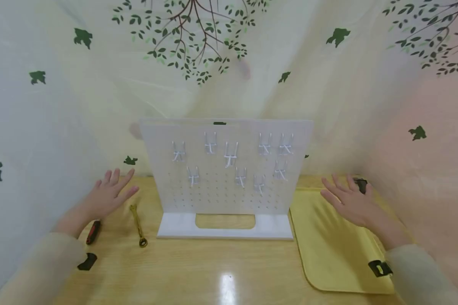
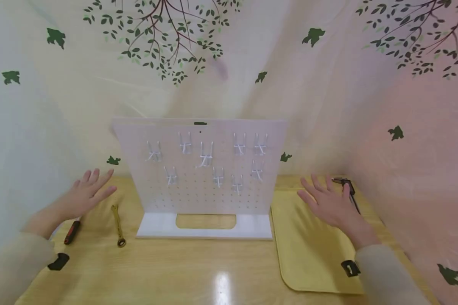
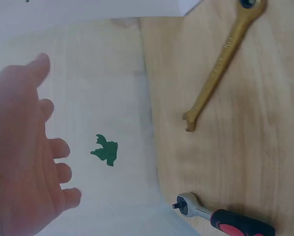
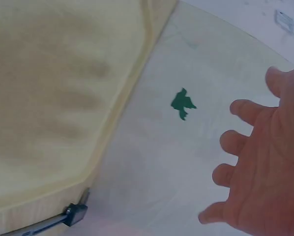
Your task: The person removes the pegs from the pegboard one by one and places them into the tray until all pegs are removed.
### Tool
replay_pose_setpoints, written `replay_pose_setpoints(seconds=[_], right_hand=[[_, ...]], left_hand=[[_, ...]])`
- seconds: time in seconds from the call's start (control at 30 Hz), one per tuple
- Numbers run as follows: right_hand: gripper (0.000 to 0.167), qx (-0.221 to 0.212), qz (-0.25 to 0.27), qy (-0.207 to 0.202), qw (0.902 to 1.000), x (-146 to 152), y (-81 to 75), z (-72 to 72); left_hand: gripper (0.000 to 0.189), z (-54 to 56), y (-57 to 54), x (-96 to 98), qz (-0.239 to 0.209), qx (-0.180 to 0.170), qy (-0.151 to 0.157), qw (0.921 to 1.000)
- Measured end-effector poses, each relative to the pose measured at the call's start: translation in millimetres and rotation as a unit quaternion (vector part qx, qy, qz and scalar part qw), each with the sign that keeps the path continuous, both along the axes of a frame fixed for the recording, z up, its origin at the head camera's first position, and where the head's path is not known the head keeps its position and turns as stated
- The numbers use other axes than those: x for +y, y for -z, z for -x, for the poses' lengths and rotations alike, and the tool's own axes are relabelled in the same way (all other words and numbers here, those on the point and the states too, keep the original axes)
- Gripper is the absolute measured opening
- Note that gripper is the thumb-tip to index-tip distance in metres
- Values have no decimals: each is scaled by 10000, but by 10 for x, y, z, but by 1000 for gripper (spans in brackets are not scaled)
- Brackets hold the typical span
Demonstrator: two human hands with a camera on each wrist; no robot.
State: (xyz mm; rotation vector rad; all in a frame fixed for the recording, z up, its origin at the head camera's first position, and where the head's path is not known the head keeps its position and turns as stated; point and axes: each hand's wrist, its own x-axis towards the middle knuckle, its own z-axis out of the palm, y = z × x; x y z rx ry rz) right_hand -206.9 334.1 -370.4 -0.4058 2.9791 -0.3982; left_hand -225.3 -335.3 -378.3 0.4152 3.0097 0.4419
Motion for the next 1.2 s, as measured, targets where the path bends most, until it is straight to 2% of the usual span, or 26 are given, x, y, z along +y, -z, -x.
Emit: replay_pose_setpoints(seconds=[0.07, 0.17, 0.27, 0.37, 0.43, 0.53, 0.6, 0.67, 0.73, 0.83, 0.97, 1.07, 1.13, 1.2], right_hand=[[69, -29, 293, -38, 9996, -13, -92, 31], [67, -33, 808, -187, 9965, -77, -261, 49], [64, -112, 1367, -304, 9901, -218, -457, 43], [60, -155, 2010, -418, 9786, -386, -636, 56], [57, -309, 2491, -454, 9669, -473, -712, 83], [55, -744, 3193, -467, 9436, -567, -769, 125], [56, -1125, 3629, -471, 9238, -611, -781, 157], [59, -1481, 4062, -512, 9002, -644, -788, 191], [60, -1792, 4398, -592, 8781, -666, -794, 228], [58, -2147, 4802, -832, 8464, -697, -810, 285], [56, -2551, 5196, -886, 8106, -751, -846, 345], [58, -2768, 5360, -659, 7948, -807, -876, 370], [60, -2886, 5391, -520, 7895, -849, -893, 385], [62, -2983, 5412, -419, 7851, -893, -906, 398]], left_hand=[[76, 31, -104, 3, -508, -162, 38, 9986], [76, 58, -220, 13, -1215, -443, 29, 9916], [78, 85, -294, 54, -1859, -645, 23, 9805], [81, 134, -322, 133, -2471, -746, 21, 9661], [84, 175, -306, 195, -2885, -805, -25, 9541], [85, 233, -261, 286, -3599, -895, -144, 9286], [83, 269, -222, 336, -4015, -944, -219, 9107], [81, 286, -188, 380, -4279, -1005, -301, 8977], [81, 307, -155, 412, -4322, -1114, -405, 8940], [84, 329, -114, 446, -4227, -1358, -489, 8947], [82, 348, -53, 464, -4109, -1651, -505, 8952], [76, 368, -5, 473, -4093, -1758, -503, 8939], [72, 384, 22, 482, -4103, -1787, -461, 8931], [69, 408, 55, 489, -4208, -1807, -430, 8879]])
